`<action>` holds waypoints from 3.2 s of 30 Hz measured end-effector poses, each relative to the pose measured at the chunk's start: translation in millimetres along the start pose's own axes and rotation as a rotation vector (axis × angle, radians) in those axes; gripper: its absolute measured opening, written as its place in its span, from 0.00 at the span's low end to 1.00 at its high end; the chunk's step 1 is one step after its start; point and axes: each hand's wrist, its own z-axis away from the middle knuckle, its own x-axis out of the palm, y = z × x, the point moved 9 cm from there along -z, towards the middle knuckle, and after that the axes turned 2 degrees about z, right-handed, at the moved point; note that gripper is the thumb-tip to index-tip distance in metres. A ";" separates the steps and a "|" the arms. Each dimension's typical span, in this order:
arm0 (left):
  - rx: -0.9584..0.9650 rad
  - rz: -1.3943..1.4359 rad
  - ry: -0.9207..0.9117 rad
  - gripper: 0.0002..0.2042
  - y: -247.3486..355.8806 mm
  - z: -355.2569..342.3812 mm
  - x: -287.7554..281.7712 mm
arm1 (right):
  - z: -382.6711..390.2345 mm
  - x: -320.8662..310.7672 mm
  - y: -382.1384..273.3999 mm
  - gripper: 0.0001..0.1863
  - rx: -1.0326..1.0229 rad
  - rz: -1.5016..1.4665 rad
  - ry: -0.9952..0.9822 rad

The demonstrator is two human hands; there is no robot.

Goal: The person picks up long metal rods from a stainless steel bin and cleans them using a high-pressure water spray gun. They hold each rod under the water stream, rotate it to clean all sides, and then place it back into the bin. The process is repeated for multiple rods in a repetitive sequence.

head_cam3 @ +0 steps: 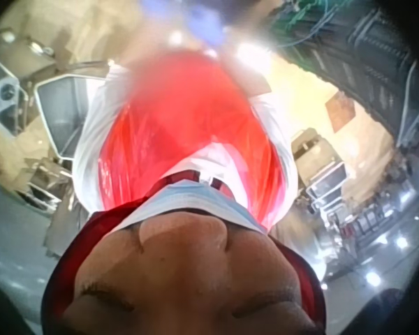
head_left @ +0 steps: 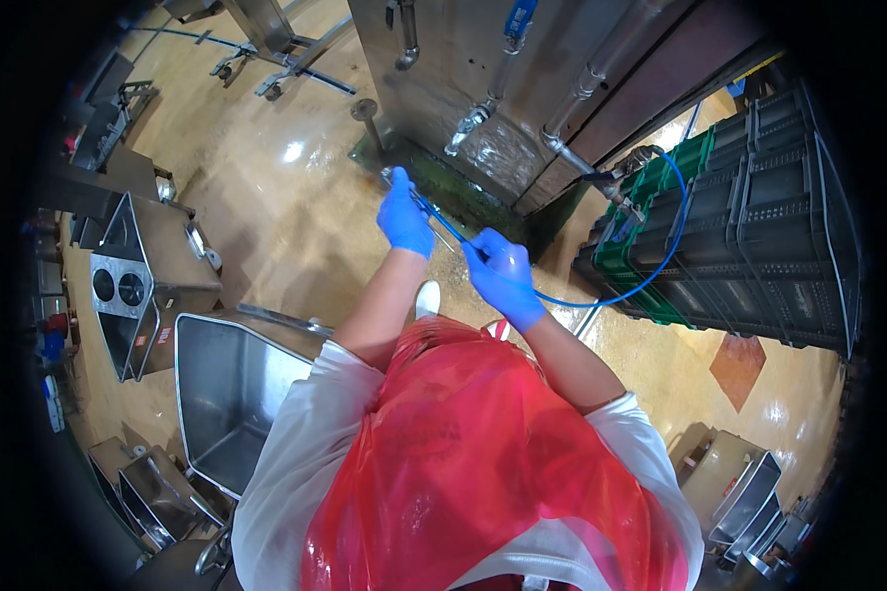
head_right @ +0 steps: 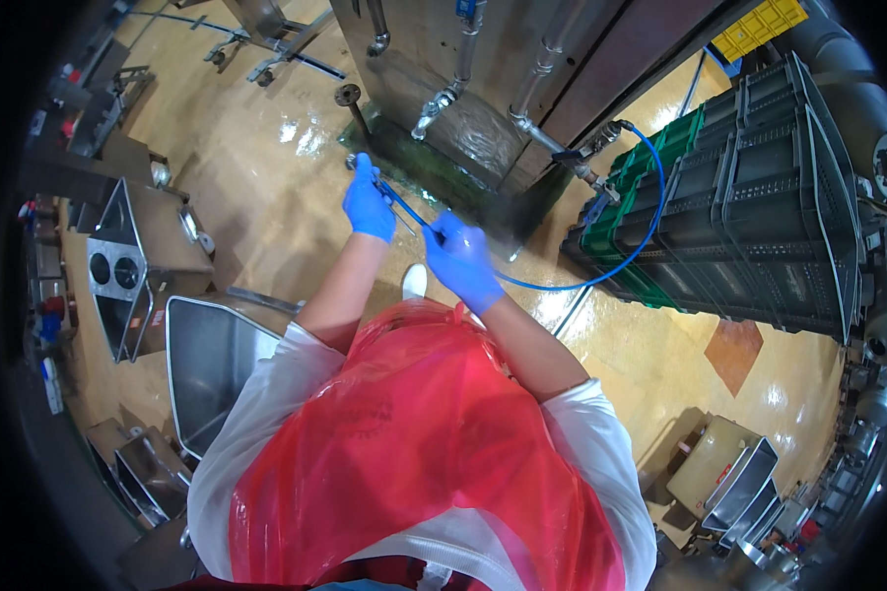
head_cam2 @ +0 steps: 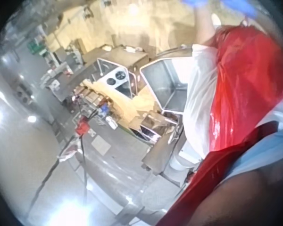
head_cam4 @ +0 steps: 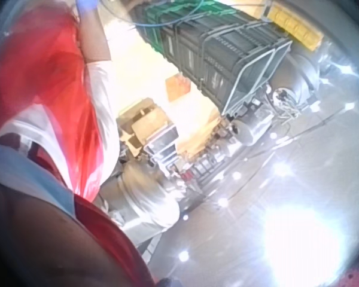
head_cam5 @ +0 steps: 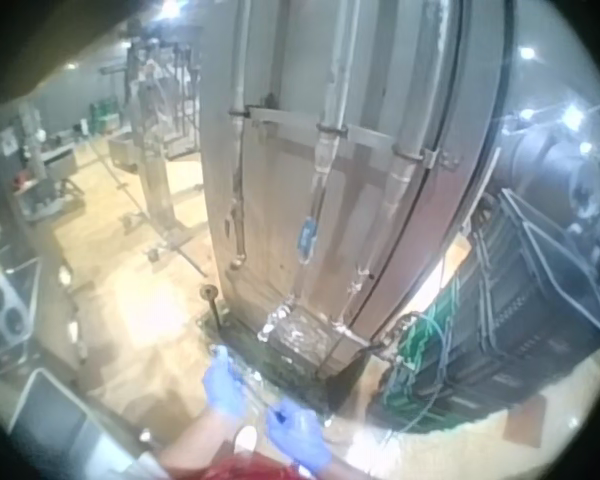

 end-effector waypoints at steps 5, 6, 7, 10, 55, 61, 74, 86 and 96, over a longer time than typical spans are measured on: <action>0.025 0.131 -0.031 0.16 47.5 -20.9 -16.0 | 67.6 -54.0 140.1 0.09 0.088 0.318 0.068; 0.022 0.134 -0.092 0.16 51.8 -19.5 -13.9 | 83.4 -68.0 147.5 0.09 0.172 0.350 0.065; 0.016 0.132 -0.161 0.17 55.6 -16.2 -8.8 | 96.0 -76.3 163.4 0.10 0.250 0.390 0.046; -0.043 0.219 -0.238 0.17 57.8 -6.6 3.8 | 112.9 -85.8 179.9 0.10 0.324 0.287 0.058; 0.094 0.038 -0.109 0.19 63.2 -7.2 27.6 | 64.3 -55.5 -12.0 0.07 0.014 -0.173 0.121; 0.091 0.012 -0.121 0.19 62.6 -0.7 34.2 | 61.8 -58.5 -10.7 0.05 0.024 -0.199 0.112; -0.021 -0.071 -0.174 0.18 9.6 25.5 41.2 | -4.7 -18.2 -26.0 0.06 -0.038 -0.150 0.077; 0.114 0.017 -0.066 0.18 64.3 -4.5 18.6 | 52.2 -53.9 -13.4 0.07 -0.023 -0.180 0.071; 0.118 -0.033 -0.124 0.19 59.8 4.1 34.2 | 26.4 -39.3 -16.7 0.07 -0.067 -0.177 0.121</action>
